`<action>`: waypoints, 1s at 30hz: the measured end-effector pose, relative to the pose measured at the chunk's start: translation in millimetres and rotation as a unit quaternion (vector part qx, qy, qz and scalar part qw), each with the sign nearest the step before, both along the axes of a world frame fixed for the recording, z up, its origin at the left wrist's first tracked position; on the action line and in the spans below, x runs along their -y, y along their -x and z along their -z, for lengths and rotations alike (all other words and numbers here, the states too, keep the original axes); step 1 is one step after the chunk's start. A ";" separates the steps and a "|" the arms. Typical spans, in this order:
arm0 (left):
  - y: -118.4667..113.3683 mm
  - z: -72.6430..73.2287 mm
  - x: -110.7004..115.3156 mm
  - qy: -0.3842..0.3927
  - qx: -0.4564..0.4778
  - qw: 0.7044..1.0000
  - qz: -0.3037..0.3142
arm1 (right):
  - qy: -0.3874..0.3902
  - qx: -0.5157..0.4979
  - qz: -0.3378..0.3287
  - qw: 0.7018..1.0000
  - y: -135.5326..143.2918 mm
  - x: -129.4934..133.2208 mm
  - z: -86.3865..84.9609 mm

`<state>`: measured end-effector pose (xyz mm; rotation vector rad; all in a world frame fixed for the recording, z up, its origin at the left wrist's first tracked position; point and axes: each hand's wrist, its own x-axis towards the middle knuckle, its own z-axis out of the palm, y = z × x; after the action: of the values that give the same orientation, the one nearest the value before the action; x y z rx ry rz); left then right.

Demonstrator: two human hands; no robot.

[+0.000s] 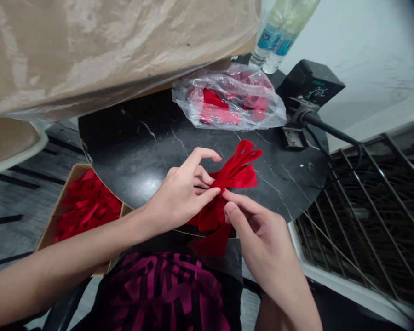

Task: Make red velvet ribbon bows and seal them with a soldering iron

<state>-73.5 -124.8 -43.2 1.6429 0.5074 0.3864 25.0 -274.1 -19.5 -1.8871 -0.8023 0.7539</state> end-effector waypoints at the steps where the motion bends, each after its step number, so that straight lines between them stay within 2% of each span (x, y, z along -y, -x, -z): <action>1: 0.6 -0.2 -0.3 0.006 0.005 1.000 0.010 | 0.004 0.005 -0.004 1.000 -0.1 1.3 -2.0; 5: 2.2 -1.3 0.0 0.029 0.022 0.999 0.036 | 0.017 0.012 -0.015 1.000 -0.2 4.7 -6.6; 9: 2.4 -2.7 0.5 0.032 0.031 0.999 0.009 | 0.024 0.001 -0.042 0.999 -0.5 9.5 -9.2; 15: 4.5 -7.9 0.0 0.047 0.009 0.999 0.002 | 0.010 -0.012 -0.006 1.000 -2.7 15.3 -9.7; 21: 5.1 -13.2 1.3 0.106 -0.023 0.994 0.005 | -0.030 -0.026 0.075 0.996 -5.8 6.4 7.7; 25: 5.9 -19.3 -0.6 0.155 -0.032 0.987 0.031 | -0.070 -0.098 0.074 0.990 -6.6 0.7 19.2; 30: 6.6 -25.1 -3.4 0.160 -0.038 0.985 0.042 | -0.124 -0.208 0.065 0.968 -10.3 -1.4 26.9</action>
<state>-80.1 -121.5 -18.1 1.3659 0.5265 0.1688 35.3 -272.7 -46.4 -1.4728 -0.4770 0.8837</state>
